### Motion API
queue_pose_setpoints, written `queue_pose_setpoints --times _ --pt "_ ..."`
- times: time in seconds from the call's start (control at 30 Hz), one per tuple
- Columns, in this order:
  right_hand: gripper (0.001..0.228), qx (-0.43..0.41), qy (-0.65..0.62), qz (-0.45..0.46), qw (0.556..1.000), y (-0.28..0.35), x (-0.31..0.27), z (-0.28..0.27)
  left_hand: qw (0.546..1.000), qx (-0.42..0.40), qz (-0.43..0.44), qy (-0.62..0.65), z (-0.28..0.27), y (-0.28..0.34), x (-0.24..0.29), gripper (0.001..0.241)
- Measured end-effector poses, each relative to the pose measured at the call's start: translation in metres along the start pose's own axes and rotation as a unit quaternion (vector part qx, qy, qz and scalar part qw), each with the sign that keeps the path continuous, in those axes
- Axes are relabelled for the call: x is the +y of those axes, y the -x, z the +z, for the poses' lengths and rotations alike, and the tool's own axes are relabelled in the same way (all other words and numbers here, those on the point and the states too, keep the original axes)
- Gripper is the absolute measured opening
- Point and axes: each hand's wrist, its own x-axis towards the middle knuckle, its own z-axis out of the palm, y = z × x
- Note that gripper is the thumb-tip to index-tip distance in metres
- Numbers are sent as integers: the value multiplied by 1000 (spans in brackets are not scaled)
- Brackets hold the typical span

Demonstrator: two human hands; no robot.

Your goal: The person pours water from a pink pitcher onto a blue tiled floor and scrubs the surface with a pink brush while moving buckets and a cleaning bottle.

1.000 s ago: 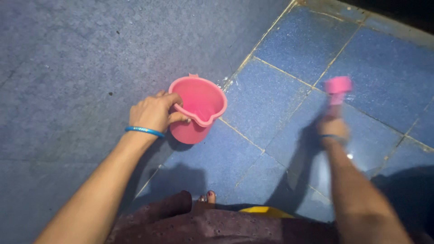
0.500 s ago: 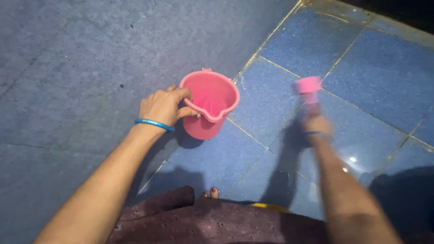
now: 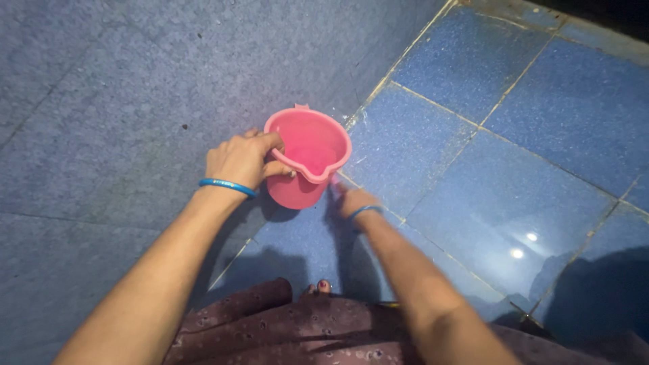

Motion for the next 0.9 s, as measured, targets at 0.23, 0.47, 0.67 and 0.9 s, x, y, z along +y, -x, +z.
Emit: queue_pose_setpoints --times 0.23,0.47,0.67,0.9 --pt "51 150 -2 221 964 15 142 -112 1000 -17 -14 -2 2 3 -7 51" --pt "43 318 -8 387 865 72 317 -180 1000 -14 -12 -12 9 1 -18 51" --pt "41 42 28 143 988 71 91 -8 1000 -21 1 -18 14 -9 -1 53" --pt "58 10 55 116 992 100 83 -10 999 -6 35 -10 10 -8 24 56"
